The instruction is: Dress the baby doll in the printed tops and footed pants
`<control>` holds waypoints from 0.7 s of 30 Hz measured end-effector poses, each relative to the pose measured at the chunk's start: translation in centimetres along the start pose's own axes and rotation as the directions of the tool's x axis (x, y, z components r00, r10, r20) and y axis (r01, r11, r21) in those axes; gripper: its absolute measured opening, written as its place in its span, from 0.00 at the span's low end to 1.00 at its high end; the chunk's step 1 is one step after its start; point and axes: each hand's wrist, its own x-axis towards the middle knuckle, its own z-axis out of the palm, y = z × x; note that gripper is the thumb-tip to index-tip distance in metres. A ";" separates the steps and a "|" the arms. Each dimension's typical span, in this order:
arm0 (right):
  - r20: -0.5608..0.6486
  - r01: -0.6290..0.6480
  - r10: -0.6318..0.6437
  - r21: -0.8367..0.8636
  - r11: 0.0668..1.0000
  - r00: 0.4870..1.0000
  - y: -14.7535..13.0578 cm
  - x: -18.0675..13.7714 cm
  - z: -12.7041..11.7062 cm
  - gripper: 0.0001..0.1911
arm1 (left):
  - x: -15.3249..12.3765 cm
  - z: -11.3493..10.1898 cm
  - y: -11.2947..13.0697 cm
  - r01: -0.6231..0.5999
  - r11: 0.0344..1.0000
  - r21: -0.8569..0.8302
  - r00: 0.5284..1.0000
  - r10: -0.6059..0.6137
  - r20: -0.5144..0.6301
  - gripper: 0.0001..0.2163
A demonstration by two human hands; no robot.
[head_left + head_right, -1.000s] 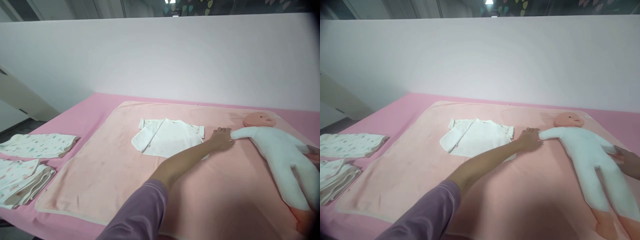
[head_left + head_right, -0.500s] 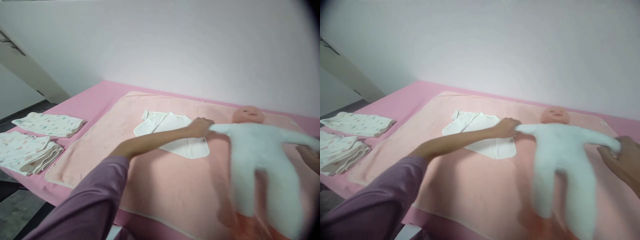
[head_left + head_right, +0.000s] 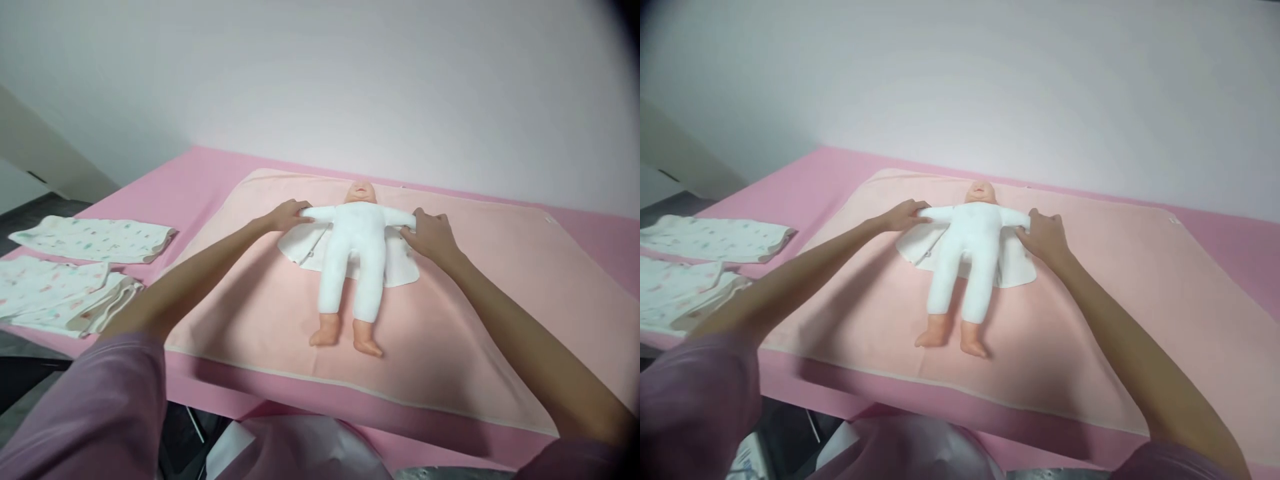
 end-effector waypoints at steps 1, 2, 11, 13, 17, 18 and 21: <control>-0.001 0.008 -0.008 -0.009 1.000 1.000 0.1 -0.2 1.1 0.16 | -0.4 -0.3 -1.4 0.027 0.999 -0.030 0.999 -0.027 -0.017 0.32; -0.006 0.010 -0.010 -0.022 1.000 1.000 0.2 -0.6 2.2 0.17 | -0.8 -0.5 -2.7 0.046 0.997 -0.067 0.998 -0.049 -0.034 0.31; -0.176 0.209 -0.198 0.047 0.977 0.964 -7.3 -1.8 1.4 0.32 | -8.2 0.4 -2.2 -0.275 0.961 0.014 0.918 0.267 -0.294 0.14; -0.143 0.334 -0.313 0.156 0.930 0.939 -11.5 0.4 0.9 0.30 | -9.3 0.5 -1.4 -0.349 0.937 -0.006 0.895 0.331 -0.300 0.09; 0.036 0.454 -0.475 0.235 0.859 0.879 -16.7 6.1 2.4 0.32 | -9.1 1.2 -1.5 -0.310 0.949 -0.058 0.916 0.282 -0.286 0.03; 0.092 0.455 -0.487 0.241 0.857 0.868 -17.0 7.4 2.9 0.31 | -8.9 1.3 -1.7 -0.281 0.957 -0.073 0.927 0.251 -0.278 0.03; 0.145 0.415 -0.467 0.288 0.863 0.872 -16.6 9.7 4.5 0.27 | -8.2 1.6 -2.3 -0.209 0.971 -0.113 0.947 0.173 -0.270 0.05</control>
